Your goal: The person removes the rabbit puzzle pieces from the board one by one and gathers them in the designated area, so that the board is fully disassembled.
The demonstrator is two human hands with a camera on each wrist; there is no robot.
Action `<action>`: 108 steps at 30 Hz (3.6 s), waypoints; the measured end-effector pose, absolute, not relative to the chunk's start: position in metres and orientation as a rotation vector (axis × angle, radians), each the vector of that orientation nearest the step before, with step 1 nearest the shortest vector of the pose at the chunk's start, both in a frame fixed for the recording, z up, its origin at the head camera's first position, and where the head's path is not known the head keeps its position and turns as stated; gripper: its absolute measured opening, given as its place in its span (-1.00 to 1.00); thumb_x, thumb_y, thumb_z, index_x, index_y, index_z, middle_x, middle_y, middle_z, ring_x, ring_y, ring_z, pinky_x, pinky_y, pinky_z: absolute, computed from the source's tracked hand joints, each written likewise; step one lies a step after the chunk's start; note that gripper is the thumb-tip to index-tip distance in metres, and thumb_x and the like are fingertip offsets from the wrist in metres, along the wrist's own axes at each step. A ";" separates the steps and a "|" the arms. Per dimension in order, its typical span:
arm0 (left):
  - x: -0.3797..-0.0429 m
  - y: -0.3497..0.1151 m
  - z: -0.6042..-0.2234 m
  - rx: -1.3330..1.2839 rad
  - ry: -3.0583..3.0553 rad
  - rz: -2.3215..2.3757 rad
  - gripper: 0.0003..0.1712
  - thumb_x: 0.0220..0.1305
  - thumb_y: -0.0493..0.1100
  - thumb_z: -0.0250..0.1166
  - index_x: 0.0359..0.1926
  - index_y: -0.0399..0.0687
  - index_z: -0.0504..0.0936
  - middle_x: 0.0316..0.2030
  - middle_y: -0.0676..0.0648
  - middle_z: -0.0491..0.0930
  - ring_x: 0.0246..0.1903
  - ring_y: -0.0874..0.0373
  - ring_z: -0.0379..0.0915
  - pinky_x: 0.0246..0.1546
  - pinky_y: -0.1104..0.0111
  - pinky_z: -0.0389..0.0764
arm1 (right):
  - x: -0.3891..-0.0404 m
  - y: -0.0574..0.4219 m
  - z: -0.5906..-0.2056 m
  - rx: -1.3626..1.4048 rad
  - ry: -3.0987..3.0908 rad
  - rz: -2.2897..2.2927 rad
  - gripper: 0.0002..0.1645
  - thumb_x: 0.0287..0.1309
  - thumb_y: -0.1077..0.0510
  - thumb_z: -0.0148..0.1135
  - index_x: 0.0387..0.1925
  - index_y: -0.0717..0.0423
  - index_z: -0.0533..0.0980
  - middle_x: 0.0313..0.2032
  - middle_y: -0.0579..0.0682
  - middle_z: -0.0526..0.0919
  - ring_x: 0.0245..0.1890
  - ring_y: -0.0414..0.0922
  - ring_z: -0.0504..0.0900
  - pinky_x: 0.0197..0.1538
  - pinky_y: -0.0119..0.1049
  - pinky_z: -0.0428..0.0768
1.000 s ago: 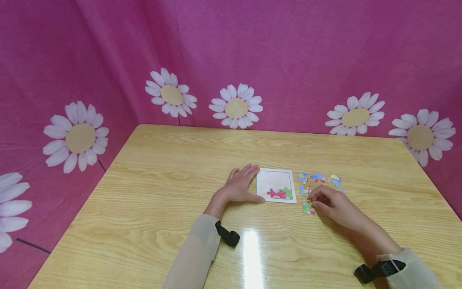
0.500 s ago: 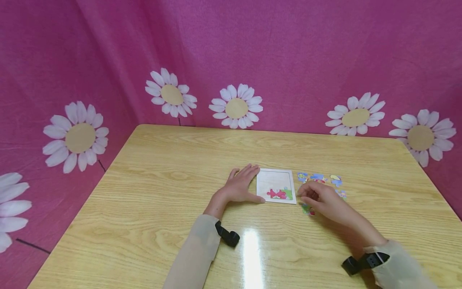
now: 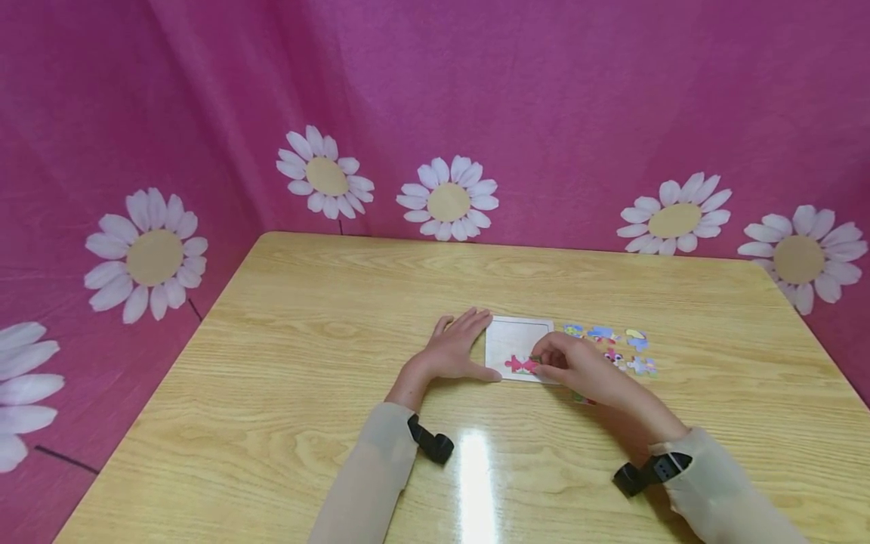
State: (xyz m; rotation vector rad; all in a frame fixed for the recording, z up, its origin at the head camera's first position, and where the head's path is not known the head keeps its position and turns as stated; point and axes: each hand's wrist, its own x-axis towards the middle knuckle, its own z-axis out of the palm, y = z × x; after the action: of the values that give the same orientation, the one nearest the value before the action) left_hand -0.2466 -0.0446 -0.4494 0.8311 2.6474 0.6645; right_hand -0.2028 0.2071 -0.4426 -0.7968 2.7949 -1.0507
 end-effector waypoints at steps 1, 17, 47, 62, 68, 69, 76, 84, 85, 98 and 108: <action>-0.247 -0.044 -0.449 0.829 2.646 0.664 0.21 0.05 0.31 0.40 0.55 0.01 -0.03 0.57 0.02 -0.08 0.58 0.12 -0.31 0.55 0.05 -0.19 | -0.204 0.206 -0.443 -0.801 2.795 -1.048 -0.84 0.15 0.25 0.35 -0.22 0.15 0.56 -0.44 -0.10 0.56 -0.46 -0.37 0.39 -0.41 -0.50 0.44; -0.247 -0.044 -0.450 0.810 2.641 0.672 0.21 0.05 0.31 0.40 0.55 0.04 -0.04 0.57 0.04 -0.09 0.58 0.14 -0.32 0.56 0.07 -0.24 | -0.214 0.195 -0.436 -0.733 2.691 -0.923 -0.84 0.20 0.30 0.27 -0.19 0.22 0.51 -0.45 -0.05 0.50 -0.44 -0.26 0.36 -0.38 -0.46 0.39; -0.247 -0.043 -0.450 0.812 2.641 0.685 0.21 0.03 0.29 0.42 0.55 0.04 -0.02 0.57 0.04 -0.08 0.58 0.14 -0.31 0.55 0.05 -0.22 | -0.197 0.196 -0.440 -0.819 2.836 -1.091 -0.98 0.29 0.36 0.14 -0.28 0.24 0.48 -0.41 -0.06 0.62 -0.37 -0.34 0.55 -0.30 -0.47 0.58; -0.247 -0.044 -0.450 0.822 2.633 0.703 0.21 0.04 0.30 0.41 0.55 0.03 -0.03 0.57 0.03 -0.08 0.58 0.13 -0.31 0.55 0.05 -0.23 | -0.183 0.225 -0.444 -0.845 2.883 -1.175 -0.95 0.26 0.37 0.16 -0.27 0.22 0.48 -0.43 -0.07 0.56 -0.44 -0.41 0.41 -0.42 -0.50 0.47; -0.247 -0.044 -0.450 0.826 2.633 0.701 0.21 0.04 0.30 0.41 0.55 0.02 -0.03 0.57 0.03 -0.08 0.58 0.13 -0.32 0.55 0.05 -0.23 | -0.177 0.239 -0.446 -0.803 2.944 -1.170 -0.90 0.22 0.41 0.18 -0.27 0.21 0.48 -0.41 -0.09 0.56 -0.42 -0.43 0.45 -0.38 -0.53 0.51; -0.247 -0.044 -0.451 0.824 2.634 0.699 0.21 0.04 0.30 0.41 0.55 0.03 -0.03 0.57 0.04 -0.08 0.58 0.14 -0.32 0.56 0.05 -0.24 | -0.176 0.241 -0.446 -0.805 2.955 -1.172 -0.88 0.22 0.43 0.18 -0.27 0.21 0.48 -0.41 -0.08 0.56 -0.41 -0.43 0.45 -0.37 -0.53 0.51; -0.247 -0.044 -0.451 0.819 2.630 0.698 0.21 0.04 0.32 0.40 0.55 0.04 -0.04 0.57 0.04 -0.10 0.58 0.15 -0.33 0.56 0.05 -0.25 | -0.168 0.256 -0.448 -0.796 3.000 -1.195 -0.86 0.18 0.46 0.20 -0.28 0.21 0.50 -0.37 -0.09 0.58 -0.34 -0.49 0.43 -0.30 -0.64 0.48; -0.248 -0.044 -0.451 0.822 2.639 0.687 0.21 0.05 0.32 0.39 0.55 0.03 -0.04 0.57 0.04 -0.08 0.58 0.14 -0.32 0.55 0.04 -0.23 | -0.162 0.271 -0.449 -0.802 3.032 -1.187 -0.88 0.18 0.47 0.19 -0.28 0.26 0.51 -0.38 -0.09 0.59 -0.31 -0.49 0.44 -0.27 -0.69 0.45; -0.248 -0.044 -0.451 0.821 2.640 0.687 0.21 0.05 0.32 0.39 0.55 0.03 -0.04 0.57 0.04 -0.08 0.58 0.14 -0.32 0.55 0.04 -0.23 | -0.161 0.273 -0.450 -0.806 3.032 -1.188 -0.88 0.18 0.46 0.19 -0.27 0.26 0.51 -0.39 -0.09 0.59 -0.30 -0.50 0.44 -0.27 -0.70 0.45; -0.247 -0.044 -0.452 0.832 2.638 0.705 0.21 0.04 0.31 0.40 0.55 0.01 -0.03 0.57 0.02 -0.07 0.58 0.13 -0.31 0.55 0.04 -0.22 | -0.153 0.298 -0.452 -0.811 3.057 -1.156 -0.79 0.16 0.50 0.19 -0.27 0.18 0.51 -0.39 -0.08 0.60 -0.31 -0.53 0.46 -0.26 -0.74 0.44; -0.246 -0.044 -0.451 0.822 2.638 0.696 0.21 0.05 0.32 0.39 0.55 0.02 -0.03 0.57 0.02 -0.07 0.58 0.13 -0.31 0.55 0.04 -0.23 | -0.148 0.312 -0.452 -0.791 3.025 -1.195 -0.77 0.15 0.51 0.18 -0.24 0.18 0.51 -0.42 -0.09 0.59 -0.34 -0.51 0.48 -0.32 -0.68 0.45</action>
State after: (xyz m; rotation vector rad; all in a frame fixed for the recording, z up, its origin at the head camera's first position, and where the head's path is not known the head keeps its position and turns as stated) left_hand -0.2463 -0.0437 -0.4507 0.8223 2.6383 0.6963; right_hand -0.1481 0.3120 -0.4521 -0.7907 3.0253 -1.1947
